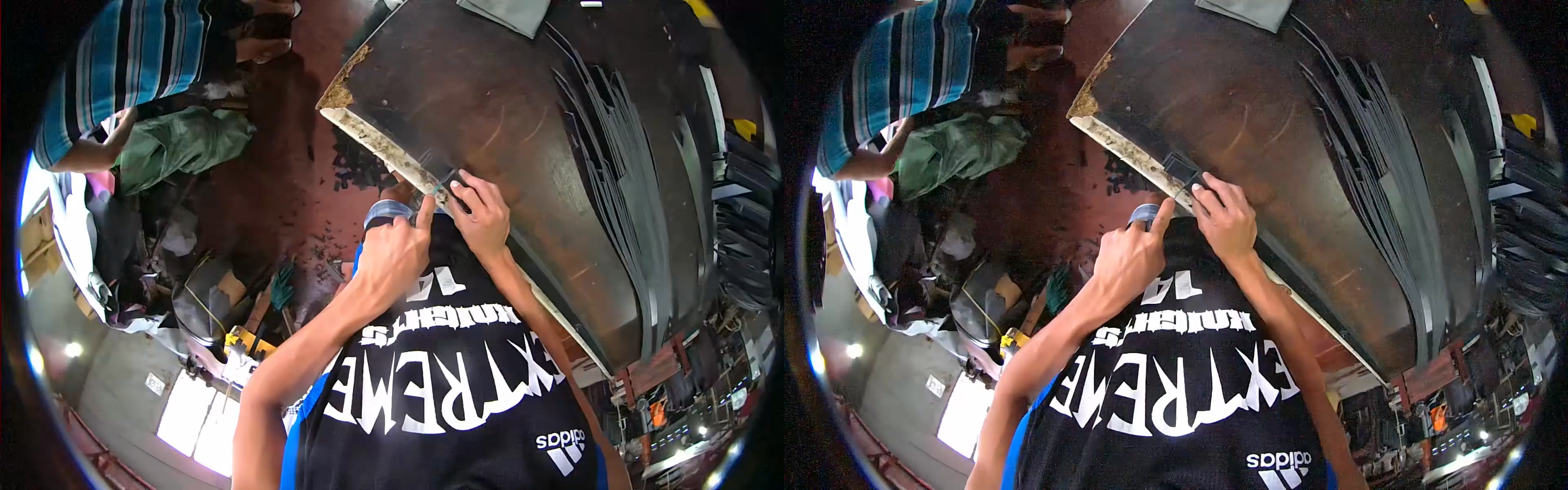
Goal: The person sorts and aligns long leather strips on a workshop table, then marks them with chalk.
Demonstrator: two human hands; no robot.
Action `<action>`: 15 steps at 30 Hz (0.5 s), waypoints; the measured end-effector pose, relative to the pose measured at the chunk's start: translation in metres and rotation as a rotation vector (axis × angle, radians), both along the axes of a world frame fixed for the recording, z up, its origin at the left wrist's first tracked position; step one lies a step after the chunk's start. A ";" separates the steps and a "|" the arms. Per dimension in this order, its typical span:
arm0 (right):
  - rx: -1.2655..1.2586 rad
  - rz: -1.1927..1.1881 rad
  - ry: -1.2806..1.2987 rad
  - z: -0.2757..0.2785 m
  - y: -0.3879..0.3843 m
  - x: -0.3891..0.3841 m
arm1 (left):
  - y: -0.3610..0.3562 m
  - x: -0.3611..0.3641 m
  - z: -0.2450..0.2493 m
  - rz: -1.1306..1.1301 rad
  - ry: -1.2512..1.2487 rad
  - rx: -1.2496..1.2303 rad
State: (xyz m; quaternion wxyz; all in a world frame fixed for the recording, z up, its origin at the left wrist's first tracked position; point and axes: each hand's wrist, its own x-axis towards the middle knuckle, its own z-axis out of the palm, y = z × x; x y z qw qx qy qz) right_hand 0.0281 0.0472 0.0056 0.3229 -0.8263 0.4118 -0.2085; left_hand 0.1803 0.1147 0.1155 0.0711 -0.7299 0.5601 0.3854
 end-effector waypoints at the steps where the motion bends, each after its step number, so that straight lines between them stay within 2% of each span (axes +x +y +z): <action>1: -0.003 0.010 0.007 0.001 0.000 0.000 | -0.003 -0.001 0.001 -0.005 0.001 0.013; 7: 0.043 0.041 -0.003 0.002 -0.006 -0.002 | -0.018 -0.010 -0.010 -0.042 -0.021 0.104; 10: 0.034 0.044 -0.014 -0.001 0.000 0.000 | -0.003 -0.011 -0.019 -0.011 -0.037 0.060; 12: 0.039 0.036 0.002 -0.002 -0.002 -0.001 | 0.011 -0.009 -0.031 0.038 -0.009 -0.092; 15: 0.034 0.033 -0.023 0.001 -0.004 0.000 | 0.036 -0.007 -0.050 0.061 0.010 -0.190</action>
